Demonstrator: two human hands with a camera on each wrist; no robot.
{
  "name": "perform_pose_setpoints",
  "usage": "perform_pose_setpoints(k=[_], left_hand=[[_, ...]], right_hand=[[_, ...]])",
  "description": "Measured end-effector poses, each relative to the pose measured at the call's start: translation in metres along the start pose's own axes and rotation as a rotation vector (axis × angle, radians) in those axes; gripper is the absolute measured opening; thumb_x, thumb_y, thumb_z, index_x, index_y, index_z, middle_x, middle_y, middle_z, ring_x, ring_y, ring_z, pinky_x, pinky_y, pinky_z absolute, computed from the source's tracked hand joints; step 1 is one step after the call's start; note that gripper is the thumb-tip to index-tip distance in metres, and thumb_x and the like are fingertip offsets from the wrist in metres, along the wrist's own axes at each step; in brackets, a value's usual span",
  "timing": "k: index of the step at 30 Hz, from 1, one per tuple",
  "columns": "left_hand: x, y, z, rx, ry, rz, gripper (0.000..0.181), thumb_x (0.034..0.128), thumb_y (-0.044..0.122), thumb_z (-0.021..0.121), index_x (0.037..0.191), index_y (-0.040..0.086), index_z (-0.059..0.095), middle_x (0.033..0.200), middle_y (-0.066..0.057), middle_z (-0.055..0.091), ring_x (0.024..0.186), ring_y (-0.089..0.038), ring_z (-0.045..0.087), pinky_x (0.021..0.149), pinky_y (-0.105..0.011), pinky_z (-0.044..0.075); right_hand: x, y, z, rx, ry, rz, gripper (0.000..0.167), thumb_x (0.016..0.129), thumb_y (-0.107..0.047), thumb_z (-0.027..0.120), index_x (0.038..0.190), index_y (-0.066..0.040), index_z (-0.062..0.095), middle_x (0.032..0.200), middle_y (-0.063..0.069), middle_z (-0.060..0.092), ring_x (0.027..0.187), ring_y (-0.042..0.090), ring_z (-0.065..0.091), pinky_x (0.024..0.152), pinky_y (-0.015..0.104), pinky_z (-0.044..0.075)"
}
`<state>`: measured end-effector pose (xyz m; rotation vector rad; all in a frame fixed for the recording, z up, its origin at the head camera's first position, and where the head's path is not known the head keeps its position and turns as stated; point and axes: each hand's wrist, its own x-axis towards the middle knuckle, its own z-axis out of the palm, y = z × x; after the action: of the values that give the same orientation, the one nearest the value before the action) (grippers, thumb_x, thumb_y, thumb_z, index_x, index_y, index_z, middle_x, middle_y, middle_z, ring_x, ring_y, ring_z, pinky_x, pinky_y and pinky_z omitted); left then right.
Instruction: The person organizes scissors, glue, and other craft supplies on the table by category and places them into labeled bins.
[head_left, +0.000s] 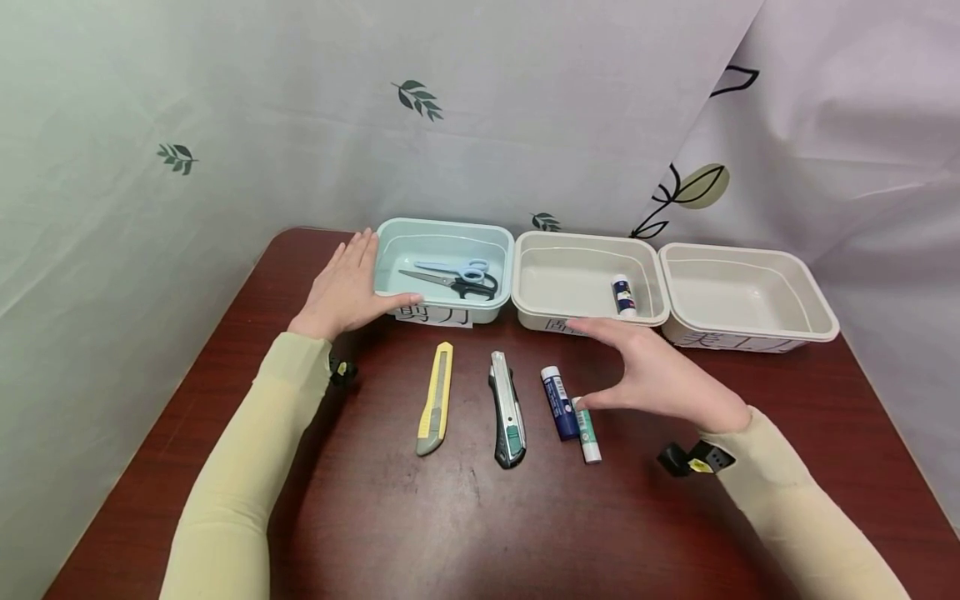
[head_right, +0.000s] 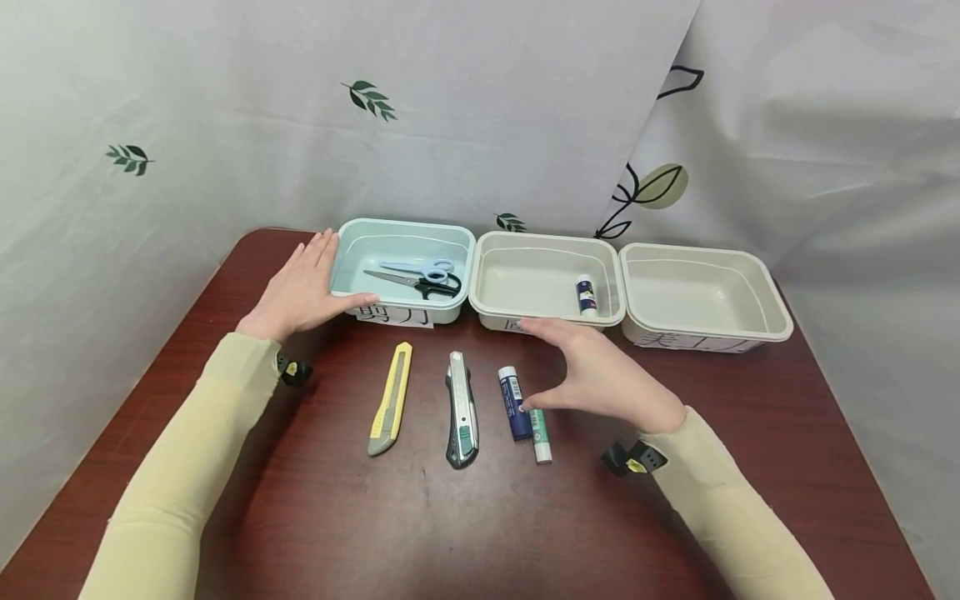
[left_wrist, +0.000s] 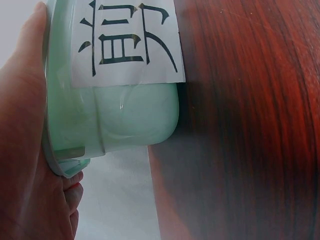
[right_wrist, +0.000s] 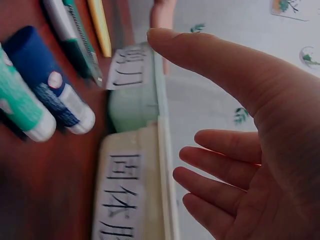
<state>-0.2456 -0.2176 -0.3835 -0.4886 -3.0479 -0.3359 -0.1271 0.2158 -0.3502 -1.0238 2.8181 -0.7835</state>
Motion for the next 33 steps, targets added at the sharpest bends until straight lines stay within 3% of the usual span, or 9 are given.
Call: perform_pose_setpoints(k=[14,33], left_hand=[[0.001,0.001,-0.001,0.002,-0.001,-0.003,0.126,0.0832,0.085,0.052,0.161,-0.005,0.008,0.167,-0.023,0.008,0.154,-0.032,0.004,0.124,-0.043,0.001],[0.000,0.000,0.000,0.002,-0.002,-0.007,0.126,0.0832,0.084,0.052,0.161,-0.005,0.008,0.167,-0.023,0.009,0.154,-0.033,0.005,0.124,-0.041,-0.001]], right_hand=[[-0.005,0.010,0.035,0.023,-0.108,0.023,0.101,0.064,-0.037,0.098,0.148,-0.005,0.052,0.148,0.010,0.052,0.137,0.028,0.046,0.111,0.050,0.040],[-0.005,0.013,0.052,0.066,-0.165,0.026,0.106,0.061,-0.035,0.099,0.150,-0.006,0.050,0.146,0.007,0.053,0.131,0.024,0.051,0.108,0.046,0.043]])
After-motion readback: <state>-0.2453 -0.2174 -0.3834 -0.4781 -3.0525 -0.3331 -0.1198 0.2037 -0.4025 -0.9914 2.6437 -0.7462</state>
